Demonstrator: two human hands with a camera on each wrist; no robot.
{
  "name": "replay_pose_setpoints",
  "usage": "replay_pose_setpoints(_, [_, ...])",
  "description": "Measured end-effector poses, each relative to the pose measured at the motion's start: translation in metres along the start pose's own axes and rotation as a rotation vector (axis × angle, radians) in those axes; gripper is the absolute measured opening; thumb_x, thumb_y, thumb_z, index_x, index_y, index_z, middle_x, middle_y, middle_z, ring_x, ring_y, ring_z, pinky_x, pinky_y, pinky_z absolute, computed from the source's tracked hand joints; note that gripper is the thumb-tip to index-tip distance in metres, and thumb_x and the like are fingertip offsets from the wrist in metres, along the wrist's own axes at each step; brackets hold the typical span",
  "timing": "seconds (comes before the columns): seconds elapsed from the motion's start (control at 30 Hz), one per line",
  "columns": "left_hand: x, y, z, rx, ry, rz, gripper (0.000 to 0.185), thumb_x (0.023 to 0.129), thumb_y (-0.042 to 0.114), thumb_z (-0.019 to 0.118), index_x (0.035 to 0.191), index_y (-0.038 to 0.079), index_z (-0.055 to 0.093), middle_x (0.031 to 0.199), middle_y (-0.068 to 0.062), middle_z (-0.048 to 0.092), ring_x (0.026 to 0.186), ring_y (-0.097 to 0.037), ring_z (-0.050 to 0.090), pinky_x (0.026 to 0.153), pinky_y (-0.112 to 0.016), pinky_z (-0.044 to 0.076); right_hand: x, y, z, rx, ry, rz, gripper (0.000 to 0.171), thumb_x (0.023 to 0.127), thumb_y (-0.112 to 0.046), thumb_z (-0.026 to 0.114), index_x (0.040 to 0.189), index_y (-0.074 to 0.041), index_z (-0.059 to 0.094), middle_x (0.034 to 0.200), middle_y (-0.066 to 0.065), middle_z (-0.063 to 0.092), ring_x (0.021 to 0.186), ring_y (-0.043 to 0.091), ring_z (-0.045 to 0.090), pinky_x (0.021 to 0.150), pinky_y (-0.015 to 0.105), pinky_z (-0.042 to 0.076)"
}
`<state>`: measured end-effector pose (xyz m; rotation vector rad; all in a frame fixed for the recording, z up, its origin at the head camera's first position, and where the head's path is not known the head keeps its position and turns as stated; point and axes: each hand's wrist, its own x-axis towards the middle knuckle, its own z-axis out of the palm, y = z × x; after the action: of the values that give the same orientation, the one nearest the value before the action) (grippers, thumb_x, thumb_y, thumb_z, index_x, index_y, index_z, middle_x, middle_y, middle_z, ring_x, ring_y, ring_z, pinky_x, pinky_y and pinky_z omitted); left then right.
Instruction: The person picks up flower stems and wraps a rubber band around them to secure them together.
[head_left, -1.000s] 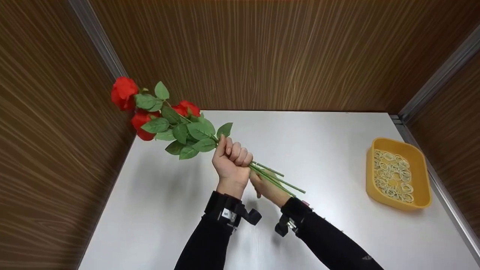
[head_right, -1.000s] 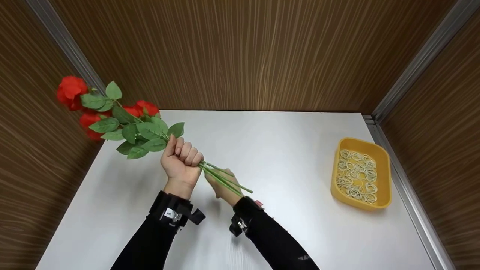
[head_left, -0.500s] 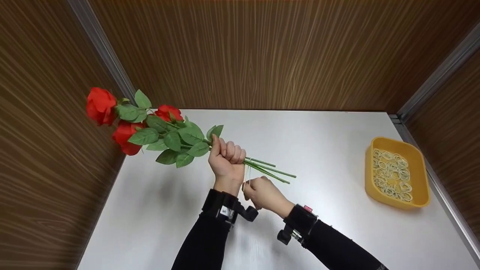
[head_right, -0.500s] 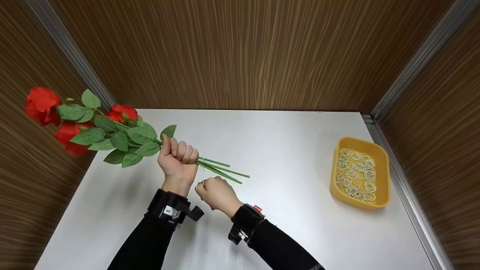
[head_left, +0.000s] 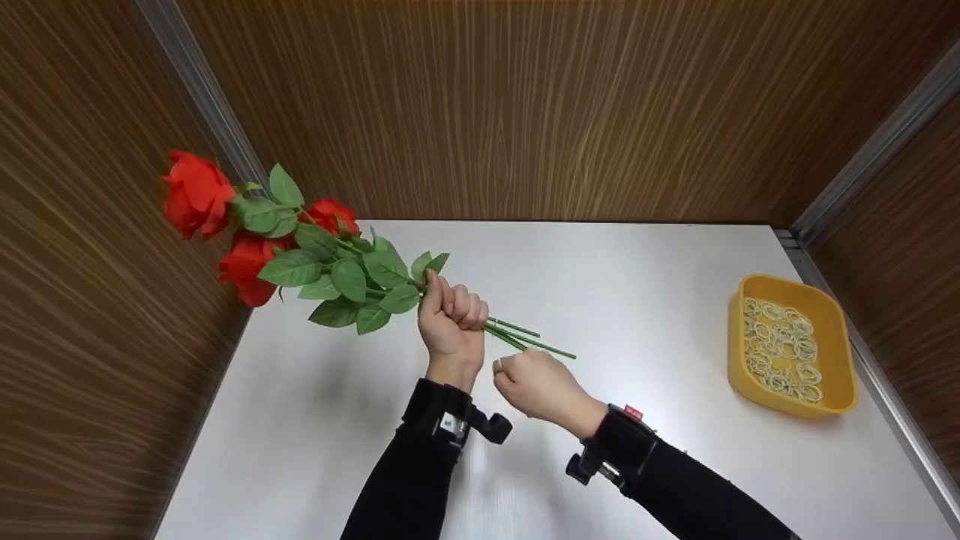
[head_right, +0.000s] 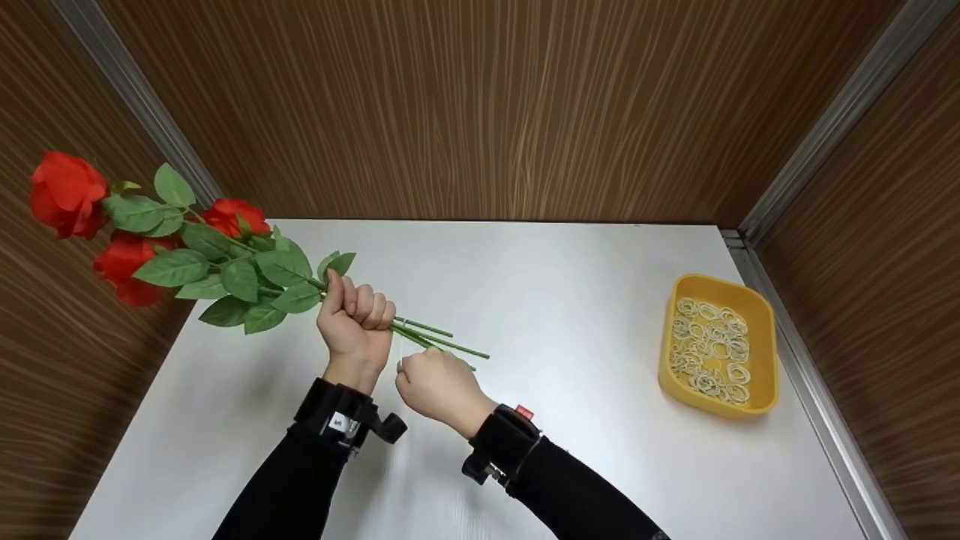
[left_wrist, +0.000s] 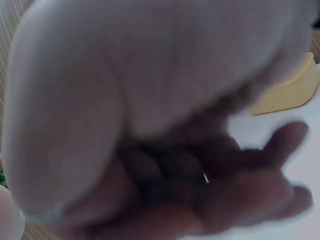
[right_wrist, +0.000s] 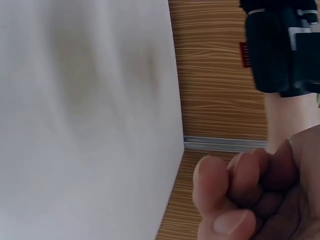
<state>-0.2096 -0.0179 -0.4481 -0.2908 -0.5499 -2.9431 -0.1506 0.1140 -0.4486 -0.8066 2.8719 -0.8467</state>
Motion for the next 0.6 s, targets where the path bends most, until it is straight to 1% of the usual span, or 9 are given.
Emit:
replay_pose_setpoints(0.1, [0.0, 0.0, -0.001, 0.026, -0.012, 0.001, 0.055, 0.113, 0.033, 0.029, 0.062, 0.016, 0.027, 0.052, 0.004, 0.014, 0.043, -0.009, 0.009, 0.045, -0.024, 0.008, -0.001, -0.003, -0.011, -0.147, 0.055, -0.042, 0.038, 0.091, -0.004, 0.054, 0.058, -0.017, 0.038, 0.054, -0.011, 0.026, 0.048, 0.009, 0.029, 0.043, 0.025, 0.025])
replay_pose_setpoints(0.2, [0.0, 0.0, -0.002, 0.063, -0.019, 0.003, 0.054, 0.113, 0.033, 0.031, 0.062, 0.017, 0.028, 0.052, 0.004, 0.015, 0.043, -0.009, 0.01, 0.044, -0.024, 0.009, -0.001, -0.004, -0.023, -0.27, 0.098, -0.077, 0.035, 0.092, -0.006, 0.056, 0.06, -0.015, 0.045, 0.055, -0.008, 0.027, 0.049, 0.012, 0.03, 0.04, 0.03, 0.028])
replay_pose_setpoints(0.27, [0.0, 0.0, -0.003, 0.088, -0.025, 0.002, 0.054, 0.113, 0.033, 0.032, 0.062, 0.017, 0.029, 0.052, 0.004, 0.016, 0.042, -0.009, 0.011, 0.044, -0.024, 0.009, 0.0, -0.004, -0.031, -0.339, 0.134, -0.103, 0.034, 0.092, -0.006, 0.058, 0.061, -0.014, 0.046, 0.056, -0.008, 0.027, 0.048, 0.012, 0.029, 0.038, 0.031, 0.029])
replay_pose_setpoints(0.47, [0.0, -0.001, -0.004, 0.118, -0.031, -0.01, 0.053, 0.113, 0.032, 0.032, 0.063, 0.016, 0.026, 0.052, 0.004, 0.016, 0.042, -0.009, 0.012, 0.044, -0.025, 0.01, 0.002, -0.001, -0.051, -0.456, 0.228, -0.192, 0.039, 0.092, -0.004, 0.059, 0.061, -0.016, 0.037, 0.057, -0.01, 0.021, 0.048, 0.01, 0.024, 0.036, 0.029, 0.027])
replay_pose_setpoints(0.6, [0.0, -0.001, -0.006, 0.125, -0.042, -0.016, 0.053, 0.113, 0.033, 0.033, 0.063, 0.015, 0.025, 0.052, 0.004, 0.015, 0.043, -0.009, 0.012, 0.044, -0.025, 0.009, 0.004, 0.001, -0.064, -0.495, 0.277, -0.239, 0.04, 0.089, 0.0, 0.058, 0.062, -0.016, 0.034, 0.057, -0.01, 0.019, 0.049, 0.009, 0.021, 0.036, 0.029, 0.026])
